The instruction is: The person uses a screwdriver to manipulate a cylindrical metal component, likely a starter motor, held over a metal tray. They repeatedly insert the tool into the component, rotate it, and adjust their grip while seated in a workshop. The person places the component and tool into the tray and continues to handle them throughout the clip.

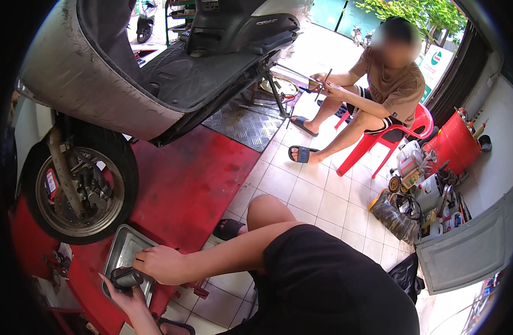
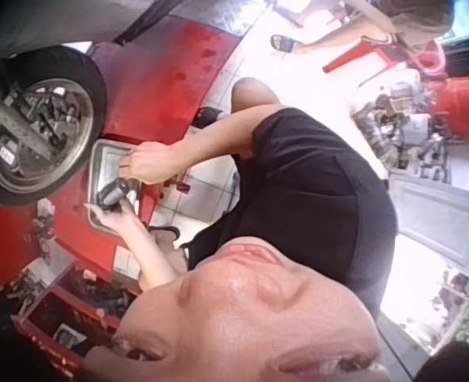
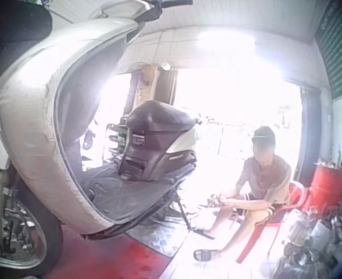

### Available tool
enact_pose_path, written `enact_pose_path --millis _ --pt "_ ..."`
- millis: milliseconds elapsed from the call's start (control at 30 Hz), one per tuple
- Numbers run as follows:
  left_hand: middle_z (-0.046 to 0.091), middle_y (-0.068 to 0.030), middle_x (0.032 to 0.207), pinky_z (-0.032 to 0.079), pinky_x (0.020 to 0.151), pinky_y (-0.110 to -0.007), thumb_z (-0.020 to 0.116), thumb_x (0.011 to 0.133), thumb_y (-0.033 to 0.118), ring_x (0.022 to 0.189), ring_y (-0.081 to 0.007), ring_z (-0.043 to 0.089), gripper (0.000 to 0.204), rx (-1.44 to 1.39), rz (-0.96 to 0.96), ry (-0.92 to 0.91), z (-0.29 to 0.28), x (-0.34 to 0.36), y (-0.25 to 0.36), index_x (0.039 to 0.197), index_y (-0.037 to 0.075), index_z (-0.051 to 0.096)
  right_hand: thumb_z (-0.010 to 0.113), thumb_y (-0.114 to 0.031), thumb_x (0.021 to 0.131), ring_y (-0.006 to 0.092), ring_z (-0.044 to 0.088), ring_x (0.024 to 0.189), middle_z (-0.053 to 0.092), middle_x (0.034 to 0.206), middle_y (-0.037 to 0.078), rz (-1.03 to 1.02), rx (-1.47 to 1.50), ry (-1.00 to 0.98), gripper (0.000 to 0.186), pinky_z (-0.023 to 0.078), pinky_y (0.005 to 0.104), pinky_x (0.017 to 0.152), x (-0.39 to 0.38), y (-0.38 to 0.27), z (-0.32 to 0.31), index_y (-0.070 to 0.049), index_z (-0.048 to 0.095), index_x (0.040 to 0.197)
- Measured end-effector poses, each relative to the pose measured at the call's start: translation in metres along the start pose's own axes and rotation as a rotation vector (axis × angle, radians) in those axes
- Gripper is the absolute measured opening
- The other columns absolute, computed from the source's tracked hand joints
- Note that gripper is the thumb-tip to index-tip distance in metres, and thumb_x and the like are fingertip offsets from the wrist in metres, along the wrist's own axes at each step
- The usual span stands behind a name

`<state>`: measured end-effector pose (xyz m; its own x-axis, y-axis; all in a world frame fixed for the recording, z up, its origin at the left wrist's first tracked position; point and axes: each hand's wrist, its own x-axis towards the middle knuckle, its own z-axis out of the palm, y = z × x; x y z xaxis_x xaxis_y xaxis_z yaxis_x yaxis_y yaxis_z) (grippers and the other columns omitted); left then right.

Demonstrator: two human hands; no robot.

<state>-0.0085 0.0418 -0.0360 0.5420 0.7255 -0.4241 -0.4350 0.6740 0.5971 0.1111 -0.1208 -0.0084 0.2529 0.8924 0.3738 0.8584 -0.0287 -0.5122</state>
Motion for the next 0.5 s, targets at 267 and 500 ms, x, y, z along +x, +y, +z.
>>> enact_pose_path --millis 267,500 --pt "0.064 -0.0121 0.092 0.054 0.081 -0.038 0.067 0.091 0.045 0.086 -0.0242 0.064 0.047 0.006 -0.036 0.011 0.0 0.0 0.001 0.102 0.0 0.059 0.066 -0.001 0.069 0.0306 0.063 0.099 0.06 0.101 0.012 0.102 -0.022 -0.093 0.037 0.054 0.0413 0.077 0.001 -0.003 -0.009 -0.002 0.058 0.105" --pt "0.063 -0.0127 0.093 0.054 0.081 -0.038 0.067 0.091 0.044 0.088 -0.0244 0.063 0.048 -0.008 -0.007 -0.003 -0.004 0.003 0.001 0.106 0.0 0.057 0.063 -0.005 0.071 0.032 0.063 0.091 0.059 0.095 0.013 0.008 0.002 -0.049 0.036 0.054 0.0419 0.069 0.0 0.004 -0.003 0.0 0.059 0.106"
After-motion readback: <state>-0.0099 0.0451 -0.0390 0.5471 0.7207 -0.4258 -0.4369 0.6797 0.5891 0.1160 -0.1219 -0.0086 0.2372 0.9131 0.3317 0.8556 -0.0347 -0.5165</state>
